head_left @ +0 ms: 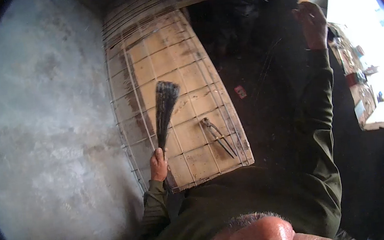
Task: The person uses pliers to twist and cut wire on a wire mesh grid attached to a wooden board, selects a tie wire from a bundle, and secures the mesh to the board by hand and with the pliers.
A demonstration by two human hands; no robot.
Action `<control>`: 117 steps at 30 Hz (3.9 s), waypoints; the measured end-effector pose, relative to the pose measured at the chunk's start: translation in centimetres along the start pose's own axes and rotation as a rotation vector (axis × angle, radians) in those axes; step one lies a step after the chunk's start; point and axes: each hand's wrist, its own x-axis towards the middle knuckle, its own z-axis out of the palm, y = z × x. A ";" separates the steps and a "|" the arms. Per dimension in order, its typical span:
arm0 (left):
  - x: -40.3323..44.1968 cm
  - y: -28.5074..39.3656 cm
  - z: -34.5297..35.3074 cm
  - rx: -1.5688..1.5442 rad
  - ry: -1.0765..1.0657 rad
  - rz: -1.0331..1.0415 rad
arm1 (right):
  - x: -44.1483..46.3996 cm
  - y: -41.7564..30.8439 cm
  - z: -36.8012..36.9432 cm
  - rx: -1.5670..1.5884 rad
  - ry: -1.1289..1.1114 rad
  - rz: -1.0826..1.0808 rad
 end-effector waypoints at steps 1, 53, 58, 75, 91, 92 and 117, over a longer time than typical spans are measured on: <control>0.2 1.4 0.2 0.001 0.000 0.024 | -0.6 -0.8 -0.2 -0.044 0.015 -0.043; 18.5 10.4 4.5 0.714 0.052 0.515 | -3.5 5.2 -32.5 -1.511 0.178 -0.551; 31.9 9.4 4.9 0.933 0.175 0.717 | -9.5 -1.2 -22.4 -1.232 0.412 -0.149; 44.6 5.4 6.9 1.208 0.367 0.490 | -15.1 -10.5 -7.6 -0.660 0.079 -0.061; 5.4 35.2 17.1 -0.091 -1.017 0.827 | -11.8 -18.5 6.3 0.072 -0.367 -0.144; 6.1 34.2 16.9 -0.201 -1.030 0.810 | -11.7 -19.1 6.7 0.161 -0.382 -0.106; 1.5 26.3 1.2 0.520 0.190 0.929 | -17.4 -8.9 6.6 -0.173 -0.511 -0.443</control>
